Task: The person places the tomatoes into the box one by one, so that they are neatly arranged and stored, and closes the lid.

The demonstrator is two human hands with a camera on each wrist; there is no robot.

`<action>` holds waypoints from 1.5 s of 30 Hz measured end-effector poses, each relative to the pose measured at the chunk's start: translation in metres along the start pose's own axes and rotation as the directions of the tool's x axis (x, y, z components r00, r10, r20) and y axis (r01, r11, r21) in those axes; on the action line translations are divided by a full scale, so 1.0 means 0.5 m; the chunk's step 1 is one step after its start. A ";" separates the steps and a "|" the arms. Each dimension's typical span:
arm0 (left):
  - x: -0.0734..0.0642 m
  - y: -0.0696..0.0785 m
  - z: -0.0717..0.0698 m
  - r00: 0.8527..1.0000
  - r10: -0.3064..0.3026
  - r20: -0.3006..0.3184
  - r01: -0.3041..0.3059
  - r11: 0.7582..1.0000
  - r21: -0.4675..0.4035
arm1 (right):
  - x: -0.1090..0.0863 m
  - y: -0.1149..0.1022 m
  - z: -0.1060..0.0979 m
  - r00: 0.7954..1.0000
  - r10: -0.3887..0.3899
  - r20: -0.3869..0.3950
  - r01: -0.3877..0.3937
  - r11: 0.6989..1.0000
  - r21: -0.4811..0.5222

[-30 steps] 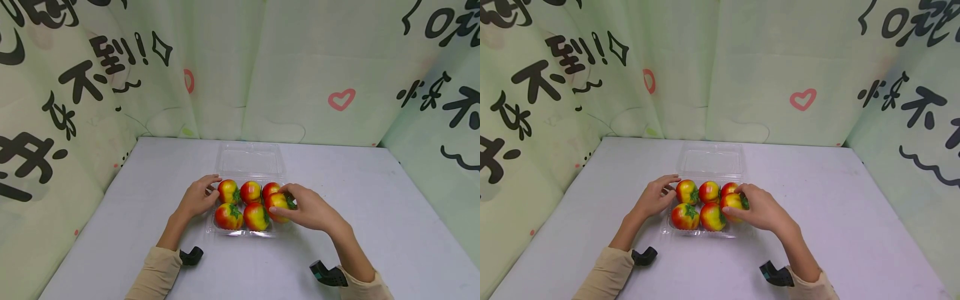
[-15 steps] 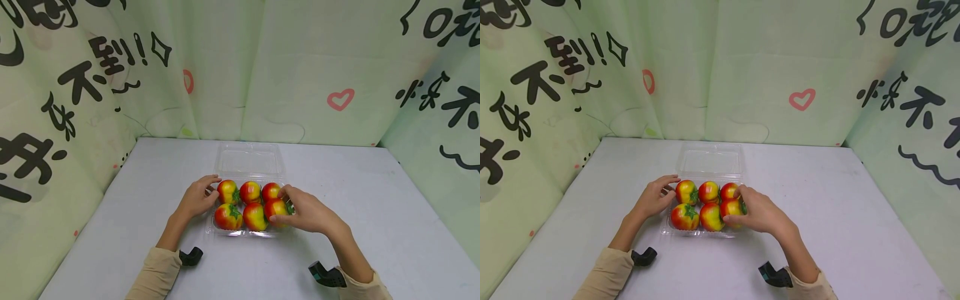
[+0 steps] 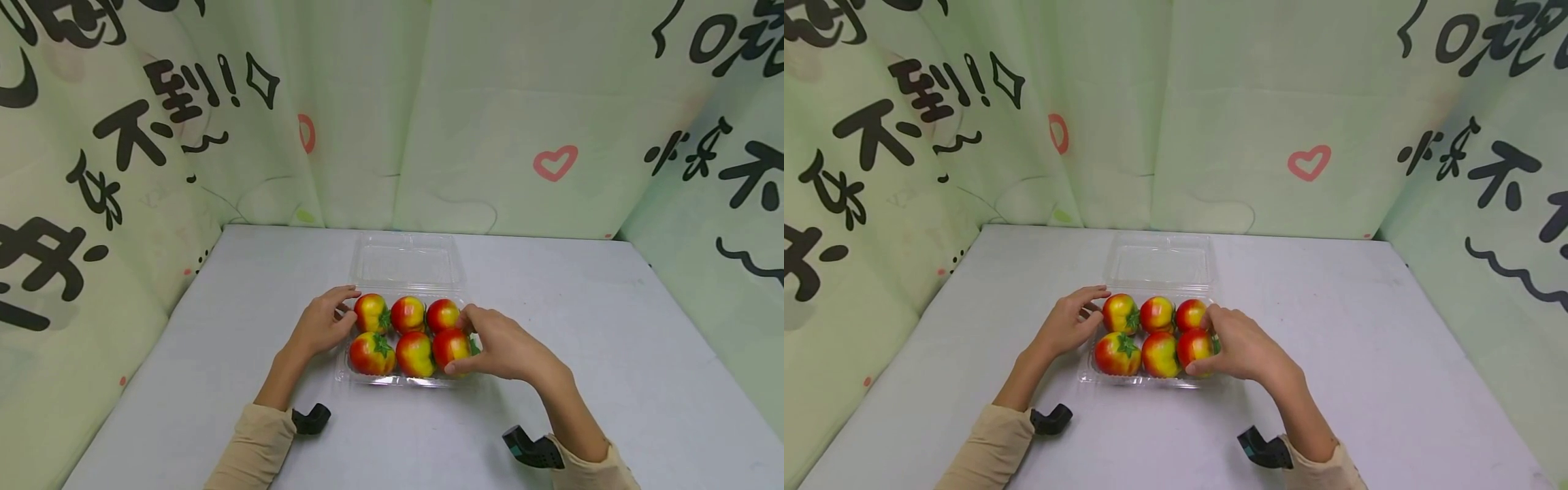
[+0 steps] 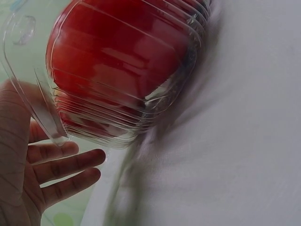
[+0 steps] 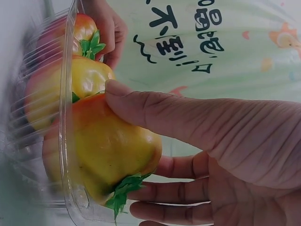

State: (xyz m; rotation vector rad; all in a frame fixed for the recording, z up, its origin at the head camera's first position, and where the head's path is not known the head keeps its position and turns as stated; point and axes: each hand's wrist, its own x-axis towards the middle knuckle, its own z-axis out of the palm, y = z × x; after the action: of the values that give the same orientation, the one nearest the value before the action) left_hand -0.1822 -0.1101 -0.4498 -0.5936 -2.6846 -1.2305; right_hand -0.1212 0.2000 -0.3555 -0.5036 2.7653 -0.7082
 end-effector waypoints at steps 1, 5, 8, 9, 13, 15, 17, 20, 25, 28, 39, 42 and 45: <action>0.000 0.001 0.000 1.000 -0.001 -0.001 0.001 1.000 0.002 | 0.000 0.000 0.000 1.000 0.000 0.000 0.000 1.000 -0.003; 0.001 0.001 0.000 1.000 0.003 -0.004 -0.003 1.000 0.004 | 0.001 0.002 0.001 1.000 0.004 -0.005 -0.004 1.000 -0.020; 0.001 0.000 0.001 1.000 0.006 -0.005 -0.006 1.000 0.002 | 0.003 0.004 0.004 1.000 0.016 -0.014 -0.017 0.999 -0.036; 0.001 0.000 0.001 1.000 0.007 -0.005 -0.007 1.000 0.002 | 0.003 0.004 0.006 1.000 0.022 -0.017 -0.022 0.999 -0.042; 0.000 -0.001 0.002 1.000 0.011 -0.007 -0.011 1.000 -0.004 | 0.005 0.006 0.012 0.999 0.041 -0.016 -0.041 0.998 -0.056; 0.000 -0.002 0.003 1.000 0.010 -0.006 -0.010 1.000 -0.002 | 0.006 0.007 0.014 0.999 0.048 -0.012 -0.049 0.997 -0.057; 0.000 -0.003 0.003 1.000 0.006 -0.004 -0.006 1.000 0.000 | 0.007 0.008 0.016 0.999 0.052 -0.009 -0.052 0.997 -0.063; 0.000 -0.004 0.003 1.000 -0.001 -0.001 0.001 1.000 -0.003 | 0.005 0.010 0.015 0.999 0.047 -0.007 -0.048 0.995 -0.087; 0.004 -0.004 0.005 1.000 0.011 -0.007 -0.012 1.000 -0.027 | -0.001 0.015 0.005 1.000 0.007 0.008 -0.006 0.994 -0.109; 0.006 -0.004 0.004 0.999 0.025 -0.023 -0.026 0.999 -0.040 | -0.002 0.022 -0.005 0.999 -0.030 -0.009 0.029 0.995 -0.092; 0.011 -0.004 -0.015 0.998 -0.009 -0.068 0.007 0.999 -0.034 | 0.036 0.061 -0.004 0.974 -0.088 -0.211 0.100 0.994 0.043; 0.018 -0.004 -0.017 0.999 0.001 -0.048 -0.003 1.000 -0.025 | 0.050 0.072 0.002 0.962 -0.057 -0.267 0.080 0.994 0.079; 0.026 -0.006 -0.019 0.999 0.009 -0.040 -0.010 1.000 -0.022 | 0.063 0.084 0.006 0.951 -0.016 -0.309 0.053 0.993 0.110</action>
State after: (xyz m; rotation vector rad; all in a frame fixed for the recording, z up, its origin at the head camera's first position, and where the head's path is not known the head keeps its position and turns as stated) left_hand -0.1957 -0.1149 -0.4420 -0.5774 -2.6365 -1.2573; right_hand -0.1600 0.2210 -0.3836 -0.4513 2.9804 -1.0311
